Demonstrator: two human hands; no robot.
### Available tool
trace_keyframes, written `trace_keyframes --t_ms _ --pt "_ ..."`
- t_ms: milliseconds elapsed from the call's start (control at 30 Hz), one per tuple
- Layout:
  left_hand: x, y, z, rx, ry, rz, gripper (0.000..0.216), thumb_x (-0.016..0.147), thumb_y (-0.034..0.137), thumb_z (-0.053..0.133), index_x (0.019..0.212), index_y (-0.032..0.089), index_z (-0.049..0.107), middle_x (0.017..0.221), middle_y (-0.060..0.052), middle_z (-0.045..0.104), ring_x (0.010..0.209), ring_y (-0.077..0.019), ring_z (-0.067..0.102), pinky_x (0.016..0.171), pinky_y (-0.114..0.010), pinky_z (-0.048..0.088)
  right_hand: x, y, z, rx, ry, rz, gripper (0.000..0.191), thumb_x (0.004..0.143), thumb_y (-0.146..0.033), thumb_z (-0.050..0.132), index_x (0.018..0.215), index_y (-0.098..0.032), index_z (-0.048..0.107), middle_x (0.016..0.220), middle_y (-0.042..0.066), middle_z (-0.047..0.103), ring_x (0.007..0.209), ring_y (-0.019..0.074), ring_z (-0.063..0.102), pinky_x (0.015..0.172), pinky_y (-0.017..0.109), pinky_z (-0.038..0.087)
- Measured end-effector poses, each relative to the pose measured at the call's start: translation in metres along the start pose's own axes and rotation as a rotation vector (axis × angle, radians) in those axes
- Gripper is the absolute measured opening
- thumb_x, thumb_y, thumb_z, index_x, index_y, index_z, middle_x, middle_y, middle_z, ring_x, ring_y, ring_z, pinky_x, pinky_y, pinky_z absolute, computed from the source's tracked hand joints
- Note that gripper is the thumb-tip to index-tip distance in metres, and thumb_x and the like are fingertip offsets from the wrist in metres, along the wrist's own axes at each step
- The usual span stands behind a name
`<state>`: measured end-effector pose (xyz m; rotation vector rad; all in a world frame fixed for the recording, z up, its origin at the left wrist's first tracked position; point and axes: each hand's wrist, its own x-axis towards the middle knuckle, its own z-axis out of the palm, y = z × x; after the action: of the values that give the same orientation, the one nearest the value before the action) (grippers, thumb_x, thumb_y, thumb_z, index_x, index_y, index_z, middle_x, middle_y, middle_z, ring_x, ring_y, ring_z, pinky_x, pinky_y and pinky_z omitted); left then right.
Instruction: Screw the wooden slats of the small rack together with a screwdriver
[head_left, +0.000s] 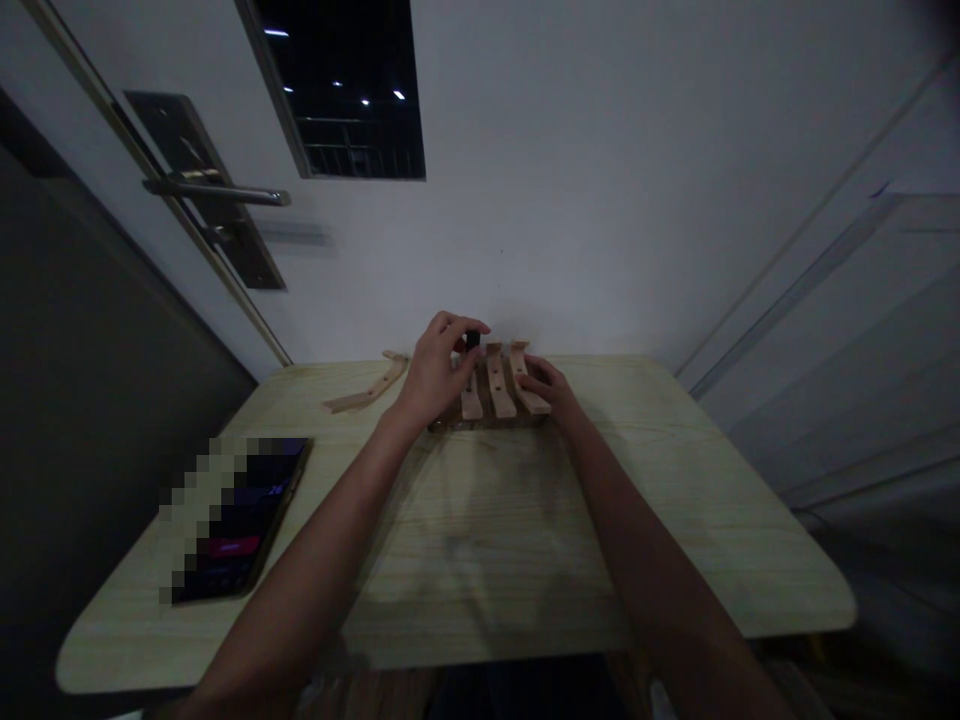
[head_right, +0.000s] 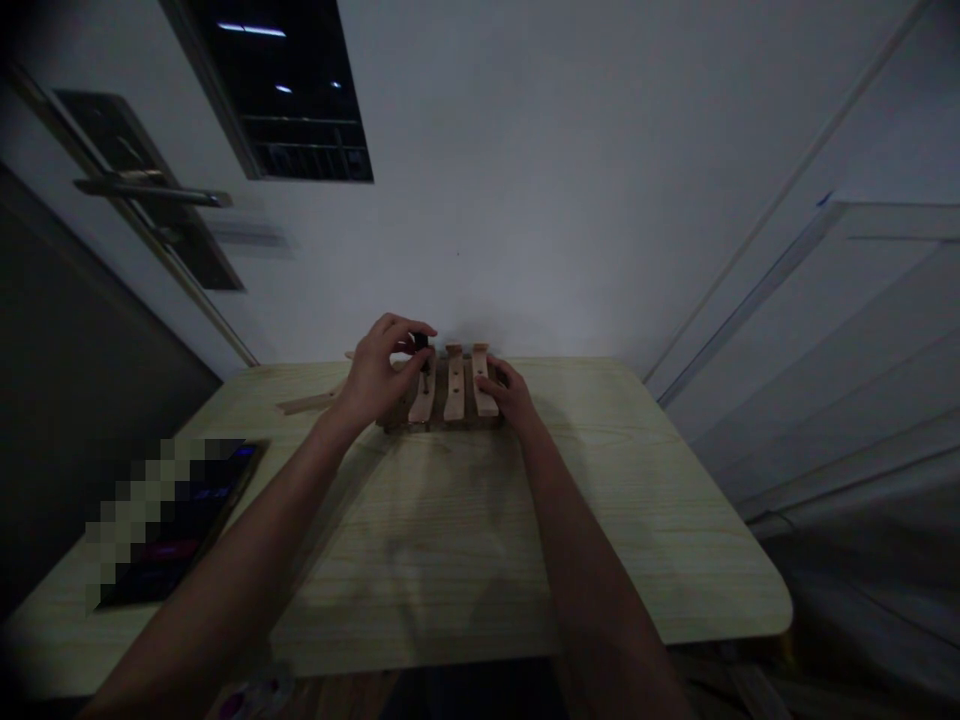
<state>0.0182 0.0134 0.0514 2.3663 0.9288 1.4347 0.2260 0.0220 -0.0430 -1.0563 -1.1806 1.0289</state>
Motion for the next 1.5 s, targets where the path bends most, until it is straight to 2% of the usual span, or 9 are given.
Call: trace_keyframes --t_ms 200,367,500,633,867,1033,1133,1267,1500 --pt "-0.0004 0.0002 -0.0021 0.006 -0.048 0.053 0.040 0.080 0.001 0.045 0.113 0.020 0.058 0.106 -0.006 0.059 0.094 -0.0155 0.058 0.081 -0.030 0.054 0.0013 0.0024 -0.0007 -0.005 -0.006 -0.014 0.053 0.058 -0.042 0.076 0.105 -0.021 0.064 0.113 0.007 0.068 0.105 0.0259 0.061 0.096 0.044 0.046" --pt "-0.0003 0.0012 -0.0031 0.021 -0.061 0.046 0.040 0.075 -0.002 0.042 0.104 0.018 0.061 0.104 -0.005 0.064 0.096 -0.0159 0.060 0.084 -0.031 0.052 0.0039 0.0055 -0.0001 -0.026 0.011 -0.034 0.053 0.056 -0.043 0.075 0.103 -0.020 0.065 0.108 0.007 0.069 0.101 0.0258 0.062 0.094 0.044 0.046" --pt "-0.0005 0.0007 -0.0022 0.047 -0.040 0.065 0.043 0.073 -0.003 0.042 0.105 0.018 0.060 0.110 -0.007 0.062 0.104 -0.0187 0.057 0.086 -0.033 0.052 0.0045 0.0075 -0.0005 -0.024 0.016 -0.045 0.053 0.057 -0.043 0.075 0.104 -0.020 0.064 0.110 0.008 0.068 0.102 0.0264 0.062 0.095 0.045 0.045" --pt "0.0003 0.0002 -0.0012 0.046 0.003 0.075 0.044 0.072 -0.005 0.040 0.103 0.018 0.060 0.106 -0.007 0.058 0.101 -0.0174 0.057 0.082 -0.031 0.052 0.0051 0.0085 -0.0018 -0.045 0.023 -0.034 0.054 0.057 -0.044 0.075 0.104 -0.021 0.064 0.111 0.008 0.068 0.105 0.0268 0.061 0.097 0.046 0.045" --pt "0.0005 -0.0021 -0.0003 0.009 -0.008 0.098 0.050 0.072 -0.007 0.040 0.111 0.018 0.059 0.108 -0.007 0.059 0.100 -0.0160 0.057 0.082 -0.029 0.052 0.0058 0.0093 -0.0012 -0.038 0.022 -0.034 0.055 0.056 -0.044 0.075 0.105 -0.020 0.064 0.111 0.009 0.067 0.105 0.0272 0.061 0.096 0.045 0.046" --pt "0.0013 -0.0030 -0.0014 0.032 0.023 0.081 0.045 0.075 -0.007 0.042 0.105 0.020 0.063 0.107 -0.006 0.053 0.098 -0.0148 0.056 0.084 -0.031 0.052 0.0051 0.0095 -0.0004 -0.033 0.025 -0.027 0.055 0.056 -0.044 0.074 0.105 -0.020 0.064 0.110 0.008 0.068 0.103 0.0261 0.062 0.094 0.044 0.047" --pt "0.0012 -0.0009 -0.0023 0.049 0.036 0.061 0.040 0.078 -0.004 0.044 0.102 0.020 0.066 0.098 -0.004 0.050 0.085 -0.0120 0.055 0.077 -0.028 0.053 0.0043 0.0084 -0.0013 -0.036 0.016 -0.019 0.055 0.057 -0.044 0.074 0.106 -0.021 0.064 0.109 0.008 0.069 0.102 0.0259 0.062 0.093 0.045 0.047" --pt "0.0001 0.0042 -0.0026 -0.007 0.035 0.032 0.027 0.084 0.005 0.048 0.100 0.020 0.065 0.092 -0.003 0.050 0.083 -0.0113 0.055 0.069 -0.022 0.055 0.0036 0.0059 -0.0018 -0.046 0.007 -0.032 0.054 0.057 -0.044 0.075 0.105 -0.021 0.065 0.110 0.008 0.068 0.103 0.0264 0.062 0.094 0.045 0.046" --pt "0.0007 0.0022 -0.0004 -0.015 0.006 0.013 0.013 0.079 0.009 0.061 0.088 0.019 0.061 0.091 -0.001 0.051 0.080 -0.0094 0.056 0.069 -0.020 0.055 0.0031 0.0045 0.0002 -0.027 0.005 -0.031 0.052 0.057 -0.044 0.075 0.103 -0.021 0.065 0.107 0.007 0.069 0.102 0.0262 0.062 0.093 0.044 0.047"
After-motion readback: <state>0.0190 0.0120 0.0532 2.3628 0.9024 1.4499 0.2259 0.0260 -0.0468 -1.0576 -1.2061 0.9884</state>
